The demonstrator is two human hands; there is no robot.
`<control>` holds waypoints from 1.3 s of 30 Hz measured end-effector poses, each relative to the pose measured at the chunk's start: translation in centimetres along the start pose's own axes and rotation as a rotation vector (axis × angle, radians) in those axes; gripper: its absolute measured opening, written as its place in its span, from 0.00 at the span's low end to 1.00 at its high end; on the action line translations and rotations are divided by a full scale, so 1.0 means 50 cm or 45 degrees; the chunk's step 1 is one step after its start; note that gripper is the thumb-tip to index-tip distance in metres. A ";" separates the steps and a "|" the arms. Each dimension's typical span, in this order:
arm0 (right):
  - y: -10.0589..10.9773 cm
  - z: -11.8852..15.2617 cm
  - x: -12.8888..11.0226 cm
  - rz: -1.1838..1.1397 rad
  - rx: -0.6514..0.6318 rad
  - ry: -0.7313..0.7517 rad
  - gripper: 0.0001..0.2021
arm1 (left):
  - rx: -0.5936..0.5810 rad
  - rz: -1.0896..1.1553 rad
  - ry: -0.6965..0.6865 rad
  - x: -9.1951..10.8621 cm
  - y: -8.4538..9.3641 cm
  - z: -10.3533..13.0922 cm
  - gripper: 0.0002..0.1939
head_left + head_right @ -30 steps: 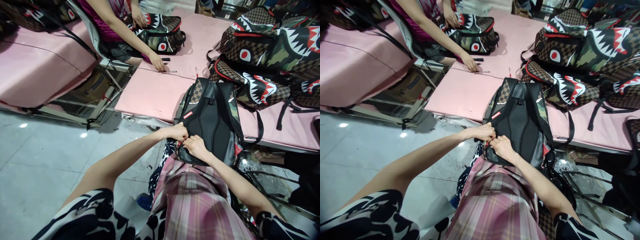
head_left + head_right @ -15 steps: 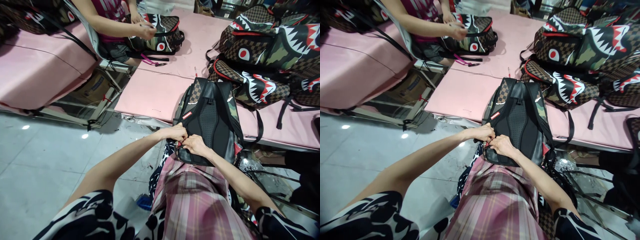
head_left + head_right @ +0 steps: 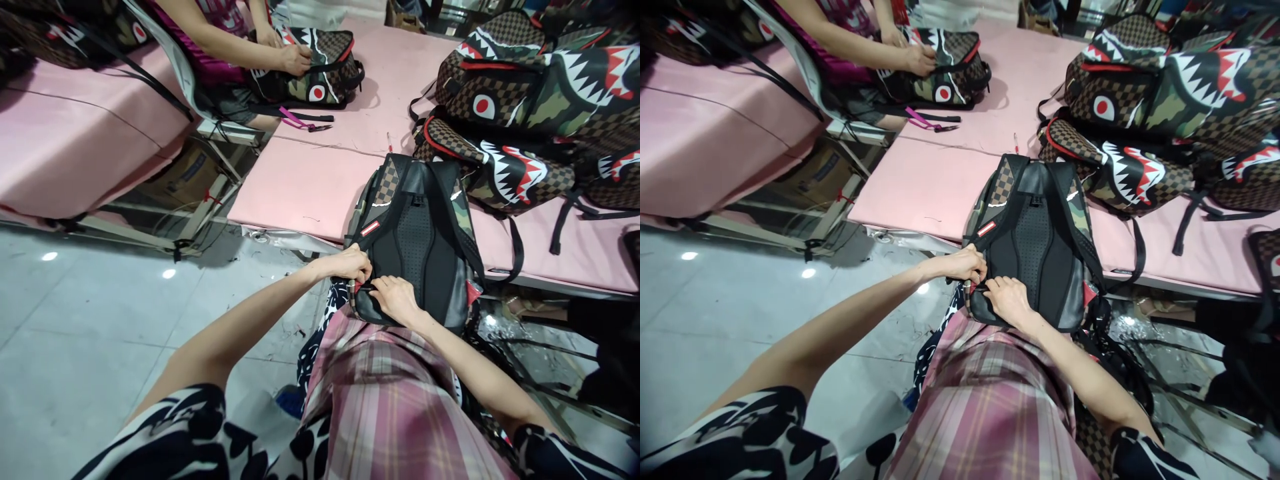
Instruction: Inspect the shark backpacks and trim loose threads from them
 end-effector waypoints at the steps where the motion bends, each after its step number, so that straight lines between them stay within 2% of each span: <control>1: -0.001 -0.003 -0.006 0.046 -0.002 -0.009 0.10 | 0.001 -0.003 0.001 0.000 0.000 0.000 0.05; 7: -0.008 -0.016 -0.041 0.138 -0.023 0.087 0.09 | 0.014 -0.003 0.006 0.005 0.001 0.006 0.06; 29: -0.007 -0.018 -0.041 0.136 -0.059 0.085 0.09 | 0.026 0.022 0.007 0.006 0.005 0.015 0.05; 39: -0.024 -0.035 -0.031 0.080 -0.034 0.289 0.10 | 0.047 -0.006 -0.002 0.004 -0.001 0.008 0.06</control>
Point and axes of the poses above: each hand's wrist, its own z-axis away from the middle knuckle, its own y-axis out of the back of the hand, x = y × z, the point moved 9 cm from there along -z, towards the middle knuckle, and after that the axes turned 1 degree about -y, right-handed, at the moved point
